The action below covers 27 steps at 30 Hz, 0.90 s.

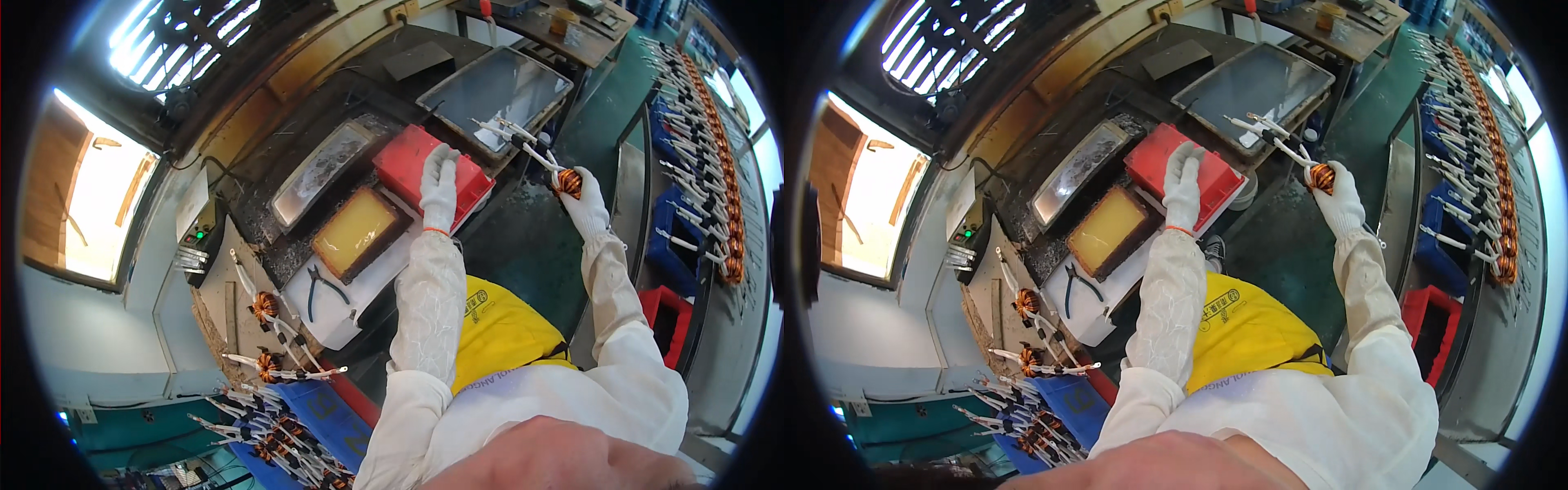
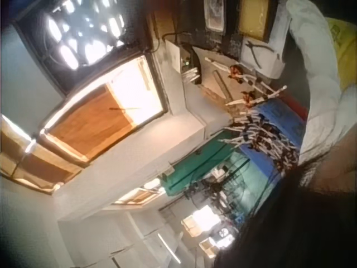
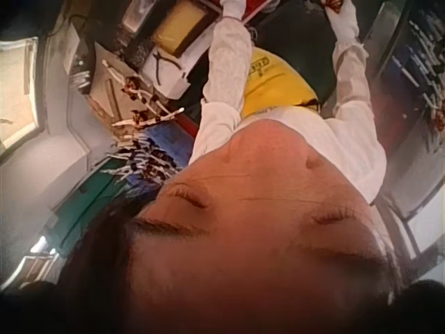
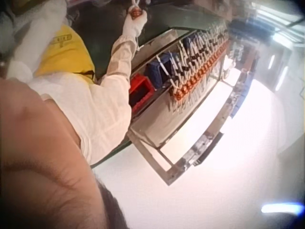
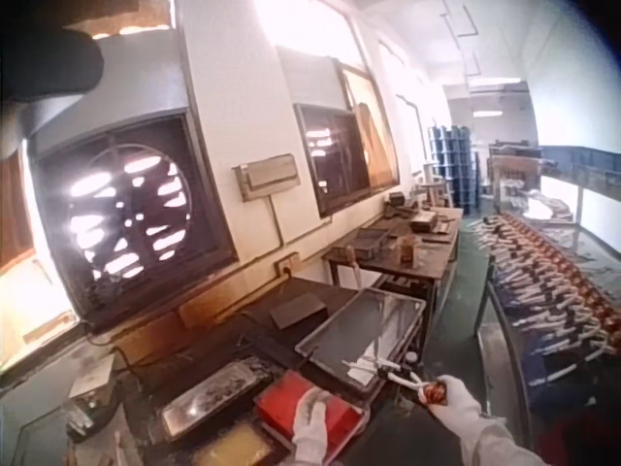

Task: Tinning the wire ends of electrical coils using a solder pot in a fabrication facility.

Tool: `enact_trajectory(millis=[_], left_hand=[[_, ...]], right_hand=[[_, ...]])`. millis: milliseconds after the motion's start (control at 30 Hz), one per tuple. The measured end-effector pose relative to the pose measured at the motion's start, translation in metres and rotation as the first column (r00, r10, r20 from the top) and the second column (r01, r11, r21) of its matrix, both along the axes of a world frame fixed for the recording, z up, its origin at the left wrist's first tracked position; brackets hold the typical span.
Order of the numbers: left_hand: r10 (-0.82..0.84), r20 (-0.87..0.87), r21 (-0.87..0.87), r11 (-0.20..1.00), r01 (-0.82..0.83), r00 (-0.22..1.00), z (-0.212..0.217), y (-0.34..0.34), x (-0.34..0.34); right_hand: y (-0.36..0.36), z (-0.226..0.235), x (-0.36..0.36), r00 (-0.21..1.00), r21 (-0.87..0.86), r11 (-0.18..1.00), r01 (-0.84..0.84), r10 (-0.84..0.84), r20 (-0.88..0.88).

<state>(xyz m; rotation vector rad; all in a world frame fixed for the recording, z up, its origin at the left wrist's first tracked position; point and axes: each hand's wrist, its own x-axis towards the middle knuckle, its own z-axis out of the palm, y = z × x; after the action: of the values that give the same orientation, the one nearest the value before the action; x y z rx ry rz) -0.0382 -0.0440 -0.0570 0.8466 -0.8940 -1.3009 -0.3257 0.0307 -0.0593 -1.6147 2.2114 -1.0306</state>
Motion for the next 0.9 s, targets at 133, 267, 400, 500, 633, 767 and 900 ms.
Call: enact_trajectory(millis=[133, 267, 400, 500, 633, 767, 900], left_hand=[[0.001, -0.012, -0.013, 1.000, -0.001, 1.000, -0.003, -0.001, 0.001], [-0.006, -0.024, -0.034, 0.999, 0.005, 1.000, -0.006, -0.003, -0.002], [0.015, -0.005, -0.050, 0.999, -0.015, 1.000, -0.012, -0.005, 0.000], [0.004, -0.068, -0.076, 0.997, -0.009, 0.998, -0.015, -0.005, -0.005], [0.043, 0.109, -0.080, 0.996, -0.034, 0.993, -0.017, -0.009, 0.002], [-0.005, 0.119, -0.063, 0.998, 0.013, 0.993, -0.014, -0.007, 0.000], [-0.032, 0.103, -0.071, 0.997, 0.039, 0.994, -0.013, -0.009, 0.004]], right_hand=[[-0.001, 0.008, -0.005, 0.998, 0.096, 0.995, 0.026, -0.020, -0.064], [0.007, 0.013, -0.016, 0.995, 0.076, 0.997, 0.009, -0.001, -0.104], [0.027, 0.038, -0.025, 0.979, 0.014, 0.999, -0.044, 0.046, -0.198], [0.057, 0.067, -0.038, 0.962, 0.038, 0.999, -0.031, 0.040, -0.270], [0.099, 0.101, -0.053, 0.933, 0.101, 0.995, 0.020, 0.017, -0.359], [0.154, 0.130, -0.075, 0.901, 0.111, 0.990, 0.083, -0.027, -0.433], [0.201, 0.155, -0.107, 0.874, 0.148, 0.978, 0.144, -0.055, -0.483]])
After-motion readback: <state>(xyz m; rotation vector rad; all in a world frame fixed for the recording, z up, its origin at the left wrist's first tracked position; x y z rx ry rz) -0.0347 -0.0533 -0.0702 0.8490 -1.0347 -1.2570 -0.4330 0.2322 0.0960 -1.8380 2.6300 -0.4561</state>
